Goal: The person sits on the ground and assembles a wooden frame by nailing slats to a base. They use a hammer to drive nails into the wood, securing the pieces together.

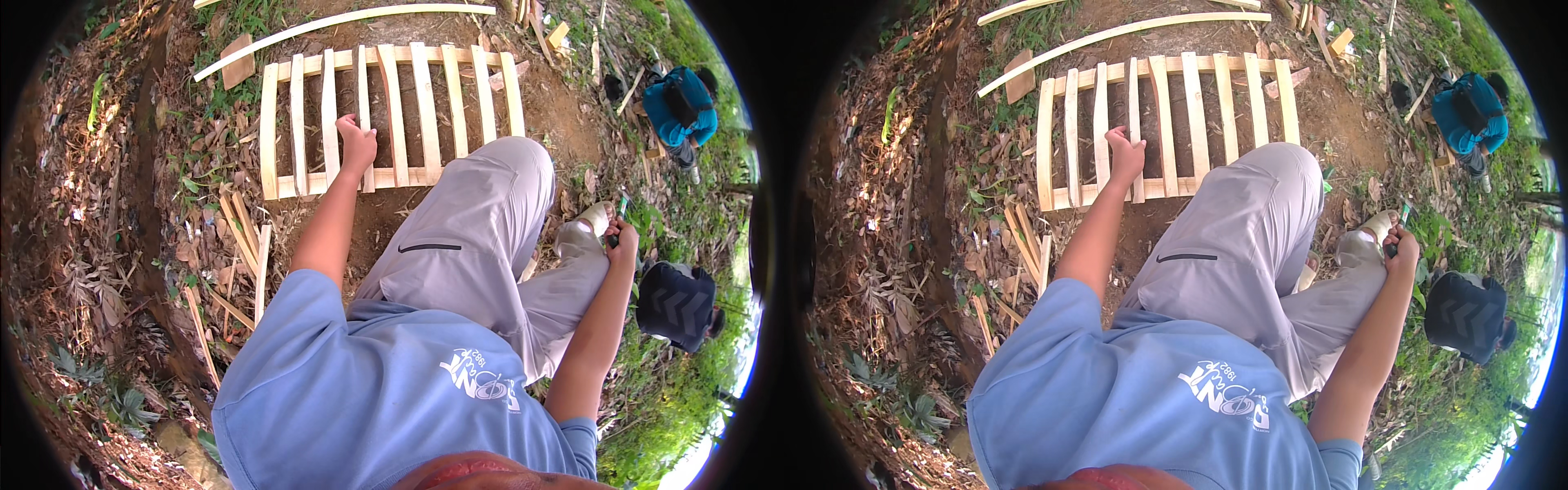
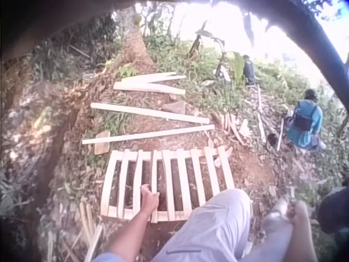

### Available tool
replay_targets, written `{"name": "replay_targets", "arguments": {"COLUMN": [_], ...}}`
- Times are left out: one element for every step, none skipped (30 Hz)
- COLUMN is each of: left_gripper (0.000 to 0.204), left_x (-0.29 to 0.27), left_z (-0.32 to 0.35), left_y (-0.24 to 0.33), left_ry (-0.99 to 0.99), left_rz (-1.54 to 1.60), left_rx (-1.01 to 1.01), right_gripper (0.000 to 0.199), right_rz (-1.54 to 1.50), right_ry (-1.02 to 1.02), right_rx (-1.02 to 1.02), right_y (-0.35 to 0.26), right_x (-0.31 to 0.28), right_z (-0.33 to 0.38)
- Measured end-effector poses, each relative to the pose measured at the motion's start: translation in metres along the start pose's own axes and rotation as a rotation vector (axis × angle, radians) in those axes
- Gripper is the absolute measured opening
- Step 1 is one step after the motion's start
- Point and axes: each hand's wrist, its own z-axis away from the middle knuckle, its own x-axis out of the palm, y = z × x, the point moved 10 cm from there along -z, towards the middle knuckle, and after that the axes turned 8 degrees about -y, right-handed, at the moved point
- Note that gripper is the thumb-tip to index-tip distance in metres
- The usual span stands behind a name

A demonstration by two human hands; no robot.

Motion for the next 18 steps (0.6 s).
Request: {"name": "replay_targets", "arguments": {"left_gripper": [0.060,0.060,0.060,0.060,0.060,0.060,0.060,0.060,0.059,0.057,0.056,0.057,0.058,0.059,0.059,0.059,0.059,0.059], "left_x": [0.001,0.002,0.002,0.002,0.002,0.002,0.000,-0.001,-0.002,0.000,0.002,0.003,0.001,-0.001,-0.003,-0.002,-0.002,-0.001], "left_z": [-0.001,-0.001,-0.001,-0.001,-0.001,-0.001,-0.001,-0.001,0.000,0.001,0.001,0.000,-0.002,-0.003,-0.004,-0.004,-0.004,-0.004], "left_y": [0.001,0.001,0.002,0.002,0.002,0.002,0.002,0.001,-0.001,0.000,0.002,0.004,0.000,-0.004,-0.008,-0.009,-0.009,-0.010], "left_ry": [-0.004,-0.007,-0.003,0.005,0.012,0.014,0.020,0.025,0.026,0.023,0.019,0.016,0.022,0.027,0.034,0.036,0.039,0.028], "left_rz": [0.009,0.017,0.006,-0.004,-0.015,-0.008,-0.003,0.001,-0.007,-0.012,-0.017,-0.020,-0.027,-0.034,-0.032,-0.030,-0.028,-0.011], "left_rx": [0.004,0.007,0.012,0.015,0.019,0.026,0.031,0.036,0.032,0.030,0.029,0.034,0.036,0.039,0.034,0.032,0.029,0.029], "right_gripper": [0.006,0.006,0.006,0.006,0.007,0.007,0.007,0.007,0.007,0.007,0.007,0.008,0.008,0.008,0.008,0.008,0.008,0.008], "right_rz": [-0.006,-0.016,-0.026,-0.033,-0.029,-0.024,-0.018,-0.019,-0.019,-0.021,-0.021,-0.021,-0.018,-0.017,-0.016,-0.017,-0.018,-0.019], "right_ry": [0.008,0.005,0.003,-0.002,-0.006,-0.010,-0.018,-0.018,-0.018,-0.013,-0.012,-0.010,-0.016,-0.013,-0.010,-0.003,-0.005,-0.008], "right_rx": [-0.002,0.002,0.005,0.009,0.007,0.005,0.005,0.004,0.002,-0.004,-0.004,-0.004,0.000,-0.002,-0.003,-0.006,-0.007,-0.007], "right_y": [0.000,0.000,0.001,0.001,0.000,0.000,0.001,0.002,0.002,0.002,0.001,0.000,0.000,0.000,0.000,-0.001,0.000,0.000], "right_x": [-0.005,-0.008,-0.011,-0.011,-0.011,-0.012,-0.008,-0.006,-0.004,-0.007,-0.010,-0.012,-0.008,-0.006,-0.003,-0.004,-0.003,-0.002], "right_z": [-0.001,-0.003,-0.005,-0.007,-0.008,-0.008,-0.008,-0.008,-0.007,-0.006,-0.006,-0.006,-0.005,-0.005,-0.004,-0.002,-0.002,-0.001]}}
